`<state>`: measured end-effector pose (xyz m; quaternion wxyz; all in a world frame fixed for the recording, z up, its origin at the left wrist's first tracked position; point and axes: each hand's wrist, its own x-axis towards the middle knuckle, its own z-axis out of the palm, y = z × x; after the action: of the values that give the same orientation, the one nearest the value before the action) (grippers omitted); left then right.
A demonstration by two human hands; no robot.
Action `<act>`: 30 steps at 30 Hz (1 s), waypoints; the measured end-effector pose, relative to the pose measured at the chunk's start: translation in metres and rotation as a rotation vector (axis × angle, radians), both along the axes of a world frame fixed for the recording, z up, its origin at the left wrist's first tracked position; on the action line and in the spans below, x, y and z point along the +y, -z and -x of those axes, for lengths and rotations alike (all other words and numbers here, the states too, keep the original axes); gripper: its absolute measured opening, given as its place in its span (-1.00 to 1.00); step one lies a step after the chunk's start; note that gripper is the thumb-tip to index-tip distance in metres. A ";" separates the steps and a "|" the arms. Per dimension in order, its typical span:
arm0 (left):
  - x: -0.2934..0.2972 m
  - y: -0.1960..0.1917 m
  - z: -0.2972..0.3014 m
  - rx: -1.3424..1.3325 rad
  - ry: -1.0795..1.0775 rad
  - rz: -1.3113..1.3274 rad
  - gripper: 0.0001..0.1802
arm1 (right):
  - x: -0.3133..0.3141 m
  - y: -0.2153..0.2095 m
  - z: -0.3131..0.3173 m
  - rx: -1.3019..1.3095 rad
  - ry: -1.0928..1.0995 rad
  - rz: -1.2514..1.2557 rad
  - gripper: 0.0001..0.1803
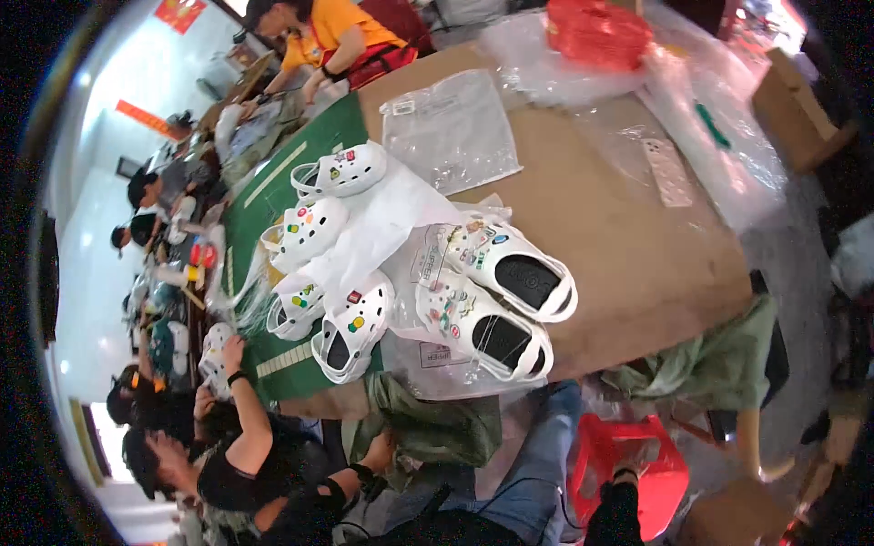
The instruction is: Packaging and bagging white clogs with colorful charms.
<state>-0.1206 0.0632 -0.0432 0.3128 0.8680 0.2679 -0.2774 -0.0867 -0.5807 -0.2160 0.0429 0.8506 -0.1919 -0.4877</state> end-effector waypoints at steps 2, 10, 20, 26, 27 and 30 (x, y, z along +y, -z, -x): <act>-0.001 -0.016 0.017 0.033 0.403 -0.059 -0.74 | -0.008 0.013 -0.016 0.119 0.039 -0.031 -0.35; -0.091 -0.104 -0.078 0.749 0.587 -0.058 -0.52 | -0.019 0.029 -0.049 -0.052 0.245 -0.268 -0.24; -0.062 -0.093 -0.053 0.686 0.653 0.007 -0.59 | 0.015 0.039 0.005 0.593 0.262 -0.301 -0.13; -0.026 -0.088 -0.053 0.629 0.793 0.079 -0.62 | 0.086 0.011 0.042 0.519 -0.052 -0.336 -0.24; -0.013 -0.077 -0.030 0.613 0.769 0.071 -0.62 | 0.096 0.012 0.048 0.504 -0.079 -0.338 -0.24; 0.024 -0.047 0.007 0.315 0.655 0.004 -0.72 | 0.136 0.004 0.074 0.389 -0.233 -0.513 -0.49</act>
<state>-0.1280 0.0877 0.0037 0.1639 0.8539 0.0200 -0.4936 -0.1609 -0.4445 -0.2200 -0.0812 0.7411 0.0473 -0.6648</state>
